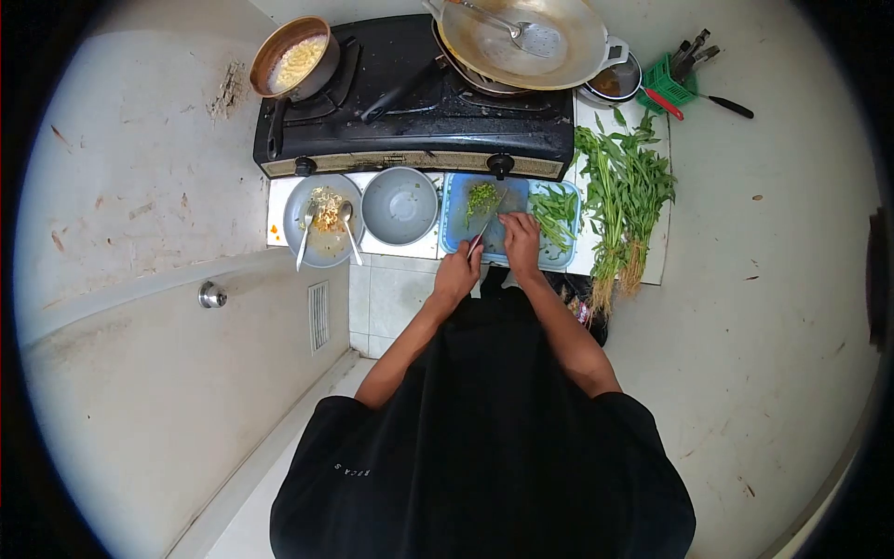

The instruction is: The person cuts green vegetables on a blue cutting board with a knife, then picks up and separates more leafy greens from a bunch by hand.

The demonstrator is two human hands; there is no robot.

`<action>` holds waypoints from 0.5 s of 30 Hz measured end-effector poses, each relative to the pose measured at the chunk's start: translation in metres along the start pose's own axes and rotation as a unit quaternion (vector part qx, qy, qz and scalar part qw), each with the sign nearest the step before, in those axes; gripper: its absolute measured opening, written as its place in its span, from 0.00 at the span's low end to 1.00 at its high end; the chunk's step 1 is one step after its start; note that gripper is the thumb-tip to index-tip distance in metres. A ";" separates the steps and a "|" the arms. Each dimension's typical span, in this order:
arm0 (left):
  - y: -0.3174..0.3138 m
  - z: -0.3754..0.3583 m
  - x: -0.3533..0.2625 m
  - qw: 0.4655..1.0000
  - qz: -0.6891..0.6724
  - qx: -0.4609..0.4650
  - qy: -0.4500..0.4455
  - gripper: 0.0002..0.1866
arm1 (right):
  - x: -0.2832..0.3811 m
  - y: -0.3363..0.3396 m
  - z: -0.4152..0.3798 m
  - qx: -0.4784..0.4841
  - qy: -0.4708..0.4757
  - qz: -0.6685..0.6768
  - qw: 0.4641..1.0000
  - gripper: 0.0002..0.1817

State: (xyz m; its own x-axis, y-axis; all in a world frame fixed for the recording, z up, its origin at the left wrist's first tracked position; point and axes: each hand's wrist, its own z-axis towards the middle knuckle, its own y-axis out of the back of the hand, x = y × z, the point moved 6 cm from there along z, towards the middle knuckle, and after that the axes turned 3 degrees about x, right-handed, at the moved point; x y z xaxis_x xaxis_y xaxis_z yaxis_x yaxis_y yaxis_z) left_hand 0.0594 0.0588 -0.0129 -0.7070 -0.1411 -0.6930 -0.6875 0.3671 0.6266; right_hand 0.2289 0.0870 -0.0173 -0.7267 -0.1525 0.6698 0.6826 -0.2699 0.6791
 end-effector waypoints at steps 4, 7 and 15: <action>0.000 -0.001 -0.003 1.000 0.013 0.015 0.003 0.20 | 0.000 -0.002 0.000 -0.003 0.005 -0.002 1.000 0.10; -0.003 -0.001 -0.004 1.000 0.017 0.015 0.002 0.20 | 0.001 -0.001 0.000 -0.004 0.005 -0.008 1.000 0.08; -0.015 0.024 -0.009 0.997 0.047 -0.021 -0.054 0.20 | 0.002 -0.002 0.000 -0.005 0.001 -0.005 1.000 0.07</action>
State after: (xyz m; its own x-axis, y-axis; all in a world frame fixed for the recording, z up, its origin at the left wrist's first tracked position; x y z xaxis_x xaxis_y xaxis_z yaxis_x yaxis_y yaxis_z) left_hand 0.0801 0.0769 -0.0251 -0.7482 -0.0066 -0.6634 -0.6268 0.3348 0.7036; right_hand 0.2261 0.0877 -0.0173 -0.7334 -0.1522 0.6625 0.6748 -0.2805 0.6826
